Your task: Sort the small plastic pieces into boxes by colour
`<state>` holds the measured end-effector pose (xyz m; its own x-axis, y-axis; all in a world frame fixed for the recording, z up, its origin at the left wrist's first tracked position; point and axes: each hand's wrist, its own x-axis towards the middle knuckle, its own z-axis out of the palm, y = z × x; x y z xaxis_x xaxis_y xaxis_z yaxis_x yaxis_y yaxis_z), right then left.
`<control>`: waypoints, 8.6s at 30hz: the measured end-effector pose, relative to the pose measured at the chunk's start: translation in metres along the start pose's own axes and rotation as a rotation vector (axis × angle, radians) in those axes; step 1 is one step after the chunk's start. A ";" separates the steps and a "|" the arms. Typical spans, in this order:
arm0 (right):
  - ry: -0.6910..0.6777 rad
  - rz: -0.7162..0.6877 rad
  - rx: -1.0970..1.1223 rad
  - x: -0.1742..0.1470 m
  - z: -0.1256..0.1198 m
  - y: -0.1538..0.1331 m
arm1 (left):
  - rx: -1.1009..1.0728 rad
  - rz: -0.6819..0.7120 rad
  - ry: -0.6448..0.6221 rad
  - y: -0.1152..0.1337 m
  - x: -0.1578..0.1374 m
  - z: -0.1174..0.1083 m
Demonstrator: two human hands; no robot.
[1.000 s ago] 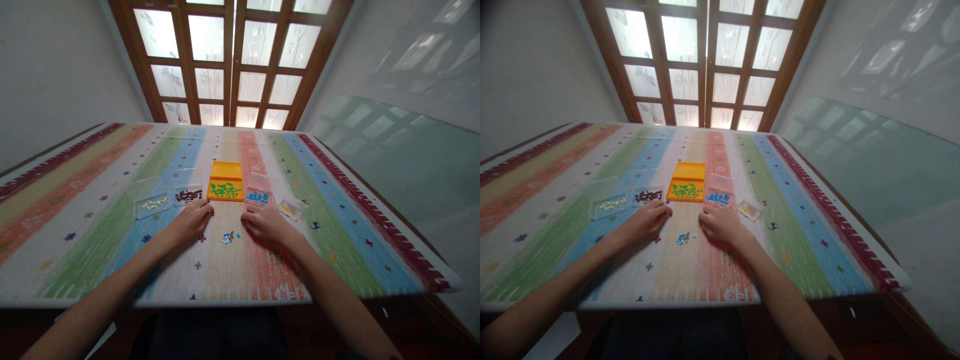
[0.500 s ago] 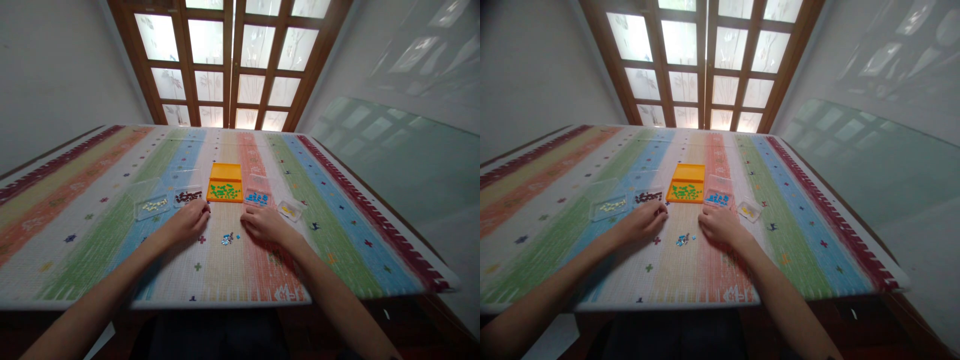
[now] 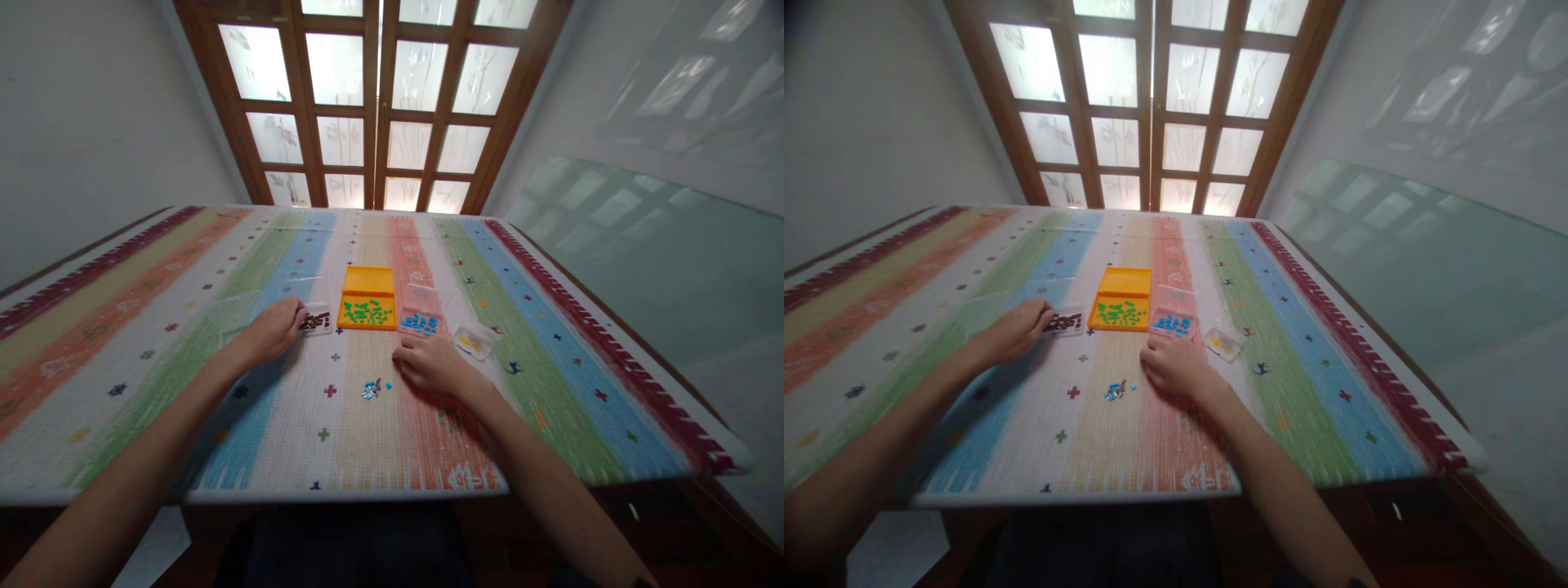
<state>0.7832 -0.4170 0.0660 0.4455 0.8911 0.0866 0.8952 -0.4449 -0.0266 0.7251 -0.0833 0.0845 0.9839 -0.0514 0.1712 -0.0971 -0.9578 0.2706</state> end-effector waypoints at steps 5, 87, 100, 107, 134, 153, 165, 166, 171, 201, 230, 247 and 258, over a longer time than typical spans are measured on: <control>0.019 -0.009 0.023 0.000 0.000 0.000 | 0.034 0.083 -0.033 -0.002 0.008 0.010; 0.067 -0.013 0.242 0.003 0.003 -0.006 | -0.333 0.324 -0.246 0.091 -0.024 0.040; 0.123 -0.032 0.285 0.010 0.012 -0.013 | -0.500 0.309 -0.321 0.078 -0.024 0.032; 0.093 -0.021 0.301 0.015 0.012 -0.017 | -0.509 0.287 -0.237 0.089 -0.027 0.040; 0.099 0.029 0.351 0.020 0.012 -0.016 | -0.402 0.222 -0.082 0.087 -0.029 0.051; 0.092 0.007 0.353 0.025 0.009 -0.025 | -0.442 0.130 0.045 0.081 -0.026 0.041; 0.091 0.022 0.290 0.027 0.010 -0.020 | -0.378 0.181 -0.013 0.078 -0.027 0.042; 0.093 0.019 0.288 0.026 0.010 -0.020 | -0.377 0.184 -0.015 0.079 -0.027 0.041; 0.119 0.022 0.287 0.025 0.014 -0.017 | -0.366 0.169 0.003 0.076 -0.028 0.042; 0.043 0.152 0.256 0.024 0.016 -0.021 | -0.268 0.314 0.265 0.065 -0.034 0.052; 0.159 0.305 0.015 0.015 0.009 -0.007 | -0.072 0.390 0.199 0.071 -0.037 0.050; 0.240 0.522 -0.035 0.007 0.010 0.043 | -0.056 0.409 0.166 0.075 -0.038 0.049; 0.226 0.591 -0.002 0.007 0.007 0.044 | -0.054 0.413 0.163 0.074 -0.038 0.051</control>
<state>0.8261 -0.4302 0.0584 0.8501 0.4543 0.2662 0.4992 -0.8563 -0.1328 0.6879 -0.1665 0.0493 0.8248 -0.3772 0.4213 -0.4891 -0.8498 0.1966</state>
